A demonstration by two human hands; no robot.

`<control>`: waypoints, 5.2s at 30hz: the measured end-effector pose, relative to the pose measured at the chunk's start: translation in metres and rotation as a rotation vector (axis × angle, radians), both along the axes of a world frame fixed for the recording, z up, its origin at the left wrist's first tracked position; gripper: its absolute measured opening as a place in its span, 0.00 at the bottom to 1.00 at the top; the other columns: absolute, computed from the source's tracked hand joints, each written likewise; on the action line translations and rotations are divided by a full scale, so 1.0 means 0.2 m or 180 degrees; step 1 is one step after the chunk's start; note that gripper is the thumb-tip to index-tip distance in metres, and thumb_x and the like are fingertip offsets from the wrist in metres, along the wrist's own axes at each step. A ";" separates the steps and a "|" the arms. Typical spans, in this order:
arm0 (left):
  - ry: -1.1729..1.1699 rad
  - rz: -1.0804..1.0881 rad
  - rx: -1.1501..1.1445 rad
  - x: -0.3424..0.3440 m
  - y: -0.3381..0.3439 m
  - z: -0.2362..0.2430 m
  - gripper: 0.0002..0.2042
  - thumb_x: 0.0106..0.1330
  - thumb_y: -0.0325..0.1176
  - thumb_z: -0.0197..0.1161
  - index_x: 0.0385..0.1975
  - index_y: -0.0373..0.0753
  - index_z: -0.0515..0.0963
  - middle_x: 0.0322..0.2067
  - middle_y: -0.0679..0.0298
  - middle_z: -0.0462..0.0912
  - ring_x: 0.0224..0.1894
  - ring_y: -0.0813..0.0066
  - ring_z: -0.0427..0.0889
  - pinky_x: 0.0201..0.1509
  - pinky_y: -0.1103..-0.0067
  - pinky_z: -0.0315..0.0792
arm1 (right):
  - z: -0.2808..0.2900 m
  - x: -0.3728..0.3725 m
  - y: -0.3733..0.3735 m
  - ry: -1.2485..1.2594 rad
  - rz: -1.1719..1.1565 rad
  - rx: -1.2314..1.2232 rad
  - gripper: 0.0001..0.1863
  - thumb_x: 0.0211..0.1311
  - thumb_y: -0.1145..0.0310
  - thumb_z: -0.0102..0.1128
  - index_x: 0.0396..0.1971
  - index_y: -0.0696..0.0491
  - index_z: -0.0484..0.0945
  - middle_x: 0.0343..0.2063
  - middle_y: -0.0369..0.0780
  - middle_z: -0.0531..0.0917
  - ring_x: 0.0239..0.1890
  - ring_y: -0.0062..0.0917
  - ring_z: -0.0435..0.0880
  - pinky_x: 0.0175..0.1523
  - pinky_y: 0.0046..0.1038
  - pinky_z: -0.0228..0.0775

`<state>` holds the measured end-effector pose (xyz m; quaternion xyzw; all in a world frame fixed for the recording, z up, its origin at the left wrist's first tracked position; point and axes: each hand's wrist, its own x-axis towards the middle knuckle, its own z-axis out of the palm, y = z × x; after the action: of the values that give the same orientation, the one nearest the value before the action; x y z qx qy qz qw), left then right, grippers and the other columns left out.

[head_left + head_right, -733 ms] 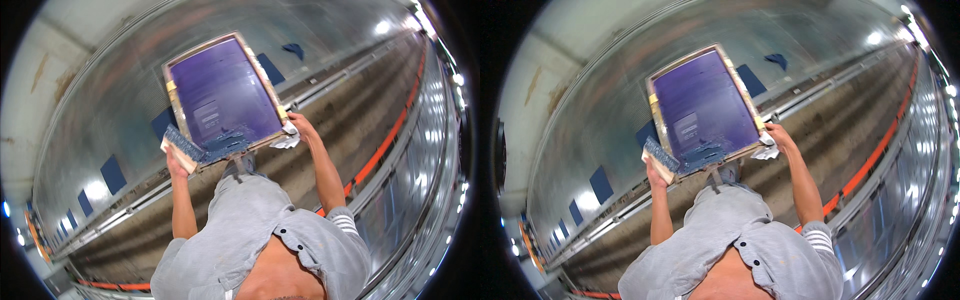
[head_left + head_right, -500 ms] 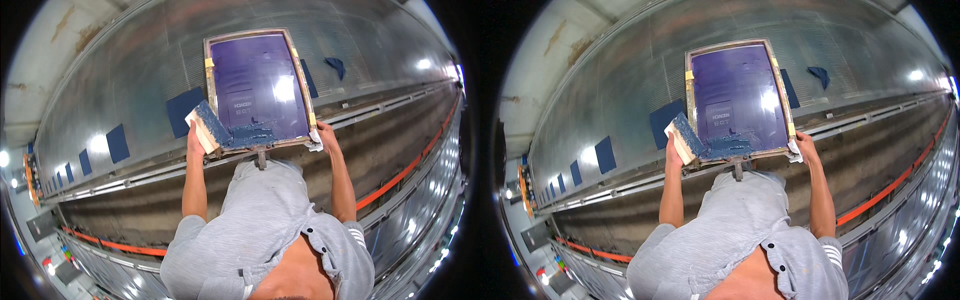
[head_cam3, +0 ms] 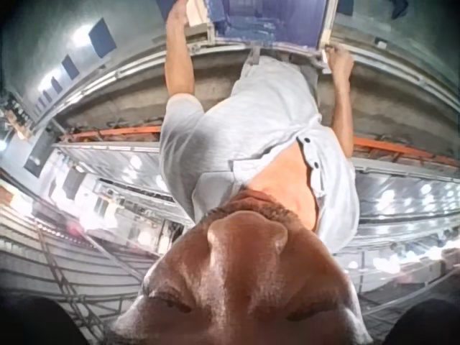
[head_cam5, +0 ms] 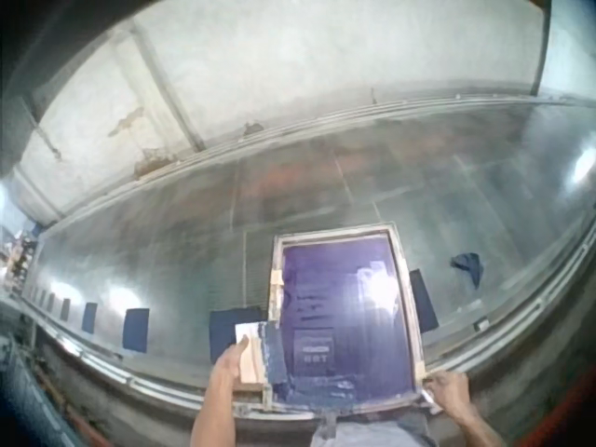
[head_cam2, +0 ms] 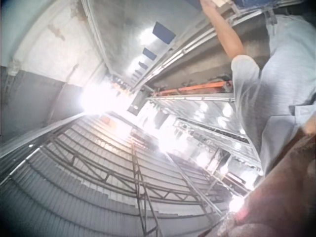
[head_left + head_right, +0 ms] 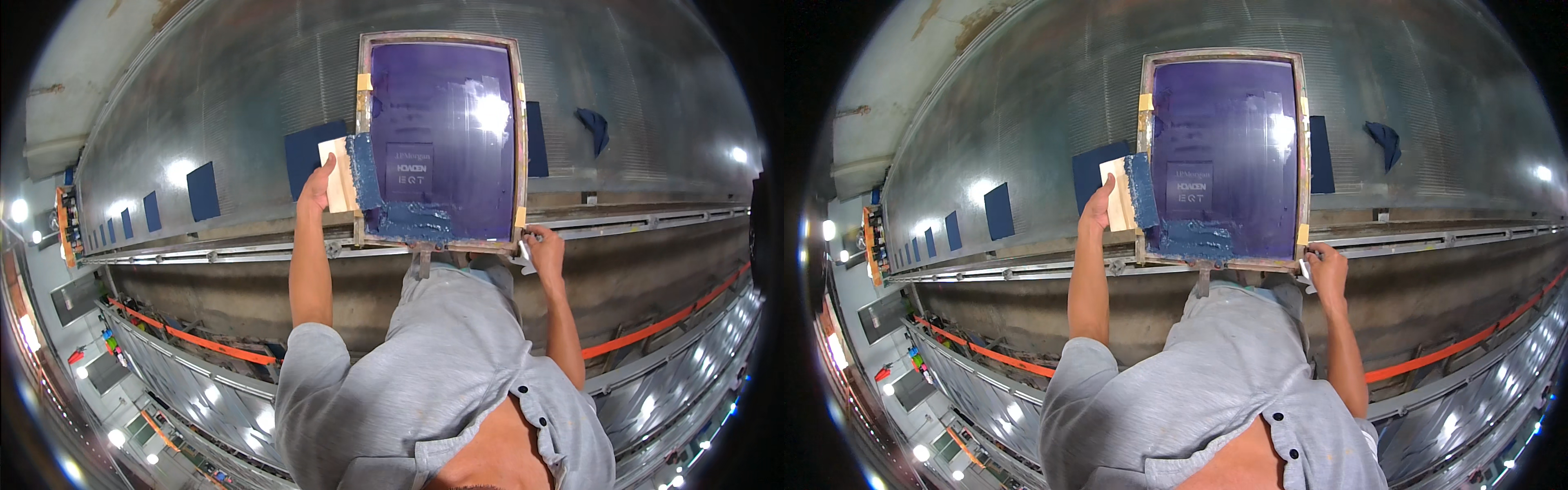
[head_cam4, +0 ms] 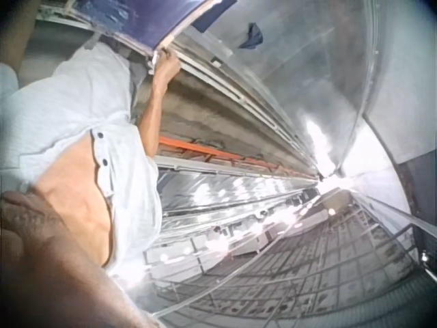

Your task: The person holds a purple screen frame, applies a liquid from a bottle, and uses a squeegee to spread the substance across the screen surface. The person then wipes the squeegee with a cloth and places the screen on a metal table.

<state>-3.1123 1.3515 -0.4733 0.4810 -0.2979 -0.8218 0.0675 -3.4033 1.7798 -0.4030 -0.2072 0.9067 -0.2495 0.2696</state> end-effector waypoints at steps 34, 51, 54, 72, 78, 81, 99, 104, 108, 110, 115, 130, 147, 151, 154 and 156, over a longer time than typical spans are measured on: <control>-0.1908 0.1570 -0.3655 -0.47 0.36 0.51 0.21 0.62 0.48 0.66 0.35 0.32 0.80 0.31 0.63 0.80 0.34 0.76 0.75 0.42 0.79 0.69 | 0.60 -1.11 0.80 0.0091 -0.1761 -0.0937 0.10 0.57 0.67 0.63 0.29 0.61 0.82 0.20 0.31 0.78 0.23 0.12 0.71 0.29 0.19 0.63; -0.2623 -0.0609 -0.4205 -2.68 1.92 -0.18 0.20 0.50 0.42 0.74 0.35 0.32 0.80 0.32 0.53 0.81 0.34 0.62 0.80 0.41 0.68 0.72 | 0.56 -3.47 1.55 0.2077 -0.1911 -0.2194 0.15 0.59 0.65 0.65 0.42 0.58 0.82 0.30 0.37 0.83 0.34 0.20 0.80 0.42 0.25 0.72; -0.2388 -0.0387 -0.4077 -2.69 1.91 -0.18 0.12 0.54 0.35 0.70 0.29 0.33 0.79 0.30 0.53 0.81 0.32 0.63 0.79 0.40 0.69 0.71 | 0.39 -3.52 1.55 0.2749 -0.1603 -0.1595 0.20 0.59 0.61 0.65 0.46 0.58 0.80 0.37 0.43 0.83 0.42 0.31 0.81 0.50 0.31 0.70; 0.0006 0.0973 -0.1970 -3.17 2.28 0.10 0.07 0.52 0.22 0.70 0.24 0.38 0.76 0.26 0.70 0.76 0.24 0.84 0.70 0.29 0.85 0.63 | -0.18 -2.59 1.11 -0.2311 -0.0211 -0.1564 0.18 0.61 0.61 0.62 0.44 0.58 0.79 0.37 0.40 0.84 0.41 0.23 0.81 0.46 0.27 0.72; -0.0422 0.0321 -0.1135 -3.23 2.87 -0.04 0.15 0.47 0.18 0.71 0.31 0.39 0.74 0.24 0.69 0.76 0.24 0.82 0.73 0.29 0.84 0.67 | -0.32 -2.49 1.03 -0.3728 -0.1183 -0.1514 0.14 0.61 0.58 0.64 0.31 0.54 0.76 0.29 0.36 0.80 0.33 0.21 0.80 0.37 0.25 0.71; -0.0420 0.0252 -0.0762 -3.20 2.90 0.00 0.18 0.48 0.20 0.72 0.37 0.38 0.73 0.26 0.67 0.78 0.28 0.81 0.77 0.31 0.83 0.69 | -0.51 -2.44 1.05 -0.3415 -0.1282 -0.1538 0.12 0.60 0.59 0.64 0.30 0.52 0.75 0.25 0.33 0.78 0.27 0.20 0.77 0.30 0.23 0.69; 0.0829 0.1112 0.0731 -3.20 2.70 0.08 0.12 0.61 0.26 0.63 0.44 0.39 0.72 0.44 0.60 0.80 0.45 0.67 0.80 0.56 0.67 0.73 | -0.16 -2.57 0.85 -0.4728 -0.1826 -0.2359 0.31 0.69 0.46 0.47 0.62 0.54 0.64 0.60 0.42 0.72 0.61 0.33 0.71 0.66 0.40 0.59; 0.0085 0.0861 0.1045 -3.19 2.82 -0.19 0.09 0.63 0.28 0.64 0.40 0.46 0.73 0.39 0.69 0.81 0.41 0.74 0.80 0.48 0.70 0.75 | -0.40 -2.45 1.01 -0.4343 -0.1829 -0.1585 0.23 0.63 0.61 0.60 0.54 0.56 0.70 0.46 0.43 0.81 0.47 0.30 0.81 0.55 0.34 0.73; -0.0009 0.0826 0.1084 -3.19 2.76 -0.11 0.08 0.64 0.29 0.63 0.40 0.46 0.74 0.39 0.69 0.81 0.40 0.75 0.80 0.46 0.72 0.76 | -0.40 -2.45 1.05 -0.3590 -0.1535 -0.1517 0.16 0.62 0.66 0.62 0.47 0.55 0.73 0.43 0.41 0.81 0.44 0.28 0.82 0.51 0.31 0.75; 0.0290 0.0869 0.0984 -3.19 2.73 -0.10 0.08 0.64 0.30 0.63 0.41 0.45 0.74 0.39 0.68 0.81 0.40 0.75 0.80 0.46 0.71 0.76 | -0.42 -2.45 1.06 -0.3789 -0.1971 -0.1561 0.19 0.58 0.67 0.65 0.48 0.56 0.73 0.43 0.41 0.80 0.45 0.28 0.81 0.49 0.33 0.73; 0.0832 0.0706 0.0993 -3.15 2.69 -0.05 0.09 0.64 0.29 0.62 0.43 0.42 0.74 0.40 0.65 0.81 0.42 0.72 0.80 0.51 0.68 0.76 | -0.46 -2.47 1.08 -0.4157 -0.2026 -0.1614 0.21 0.55 0.65 0.69 0.47 0.55 0.73 0.43 0.40 0.80 0.44 0.27 0.79 0.48 0.33 0.70; 0.1200 0.1507 0.0859 -3.21 2.55 -0.04 0.09 0.65 0.28 0.61 0.44 0.38 0.73 0.43 0.60 0.81 0.47 0.67 0.81 0.56 0.69 0.75 | -0.17 -2.49 1.12 -0.4174 -0.1698 -0.2515 0.15 0.62 0.71 0.61 0.48 0.54 0.73 0.46 0.38 0.80 0.48 0.25 0.78 0.54 0.34 0.71; 0.0372 0.1330 -0.0910 -3.42 1.93 0.29 0.10 0.60 0.30 0.68 0.39 0.40 0.77 0.28 0.71 0.80 0.28 0.80 0.77 0.30 0.78 0.71 | 0.06 -2.88 0.52 -0.2898 -0.1504 -0.2591 0.19 0.60 0.74 0.62 0.49 0.64 0.69 0.43 0.42 0.76 0.43 0.27 0.77 0.44 0.33 0.79; 0.0199 0.1245 -0.0896 -3.40 1.89 0.26 0.10 0.58 0.28 0.68 0.39 0.38 0.78 0.28 0.69 0.81 0.27 0.81 0.78 0.31 0.78 0.73 | 0.03 -2.86 0.48 -0.2516 -0.1280 -0.2575 0.22 0.58 0.75 0.63 0.52 0.62 0.68 0.38 0.40 0.78 0.38 0.21 0.78 0.40 0.29 0.78; -0.0279 0.1064 -0.0835 -3.35 1.96 0.14 0.13 0.56 0.24 0.68 0.41 0.35 0.78 0.29 0.67 0.82 0.28 0.79 0.79 0.33 0.77 0.73 | -0.15 -2.80 0.52 -0.2063 -0.1138 -0.2432 0.22 0.56 0.79 0.63 0.51 0.59 0.68 0.32 0.39 0.79 0.33 0.21 0.79 0.35 0.26 0.77; -0.0415 0.1014 -0.0881 -3.32 2.04 0.06 0.16 0.56 0.24 0.68 0.45 0.39 0.77 0.30 0.70 0.81 0.29 0.80 0.77 0.34 0.77 0.70 | -0.28 -2.74 0.58 -0.1893 -0.1099 -0.2232 0.22 0.56 0.79 0.62 0.51 0.59 0.68 0.31 0.38 0.80 0.32 0.21 0.79 0.34 0.24 0.76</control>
<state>-3.7767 1.7586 -0.4620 0.5602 -0.3318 -0.7192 0.2425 -3.9519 1.8955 -0.4595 -0.0520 0.6729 -0.6292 0.3856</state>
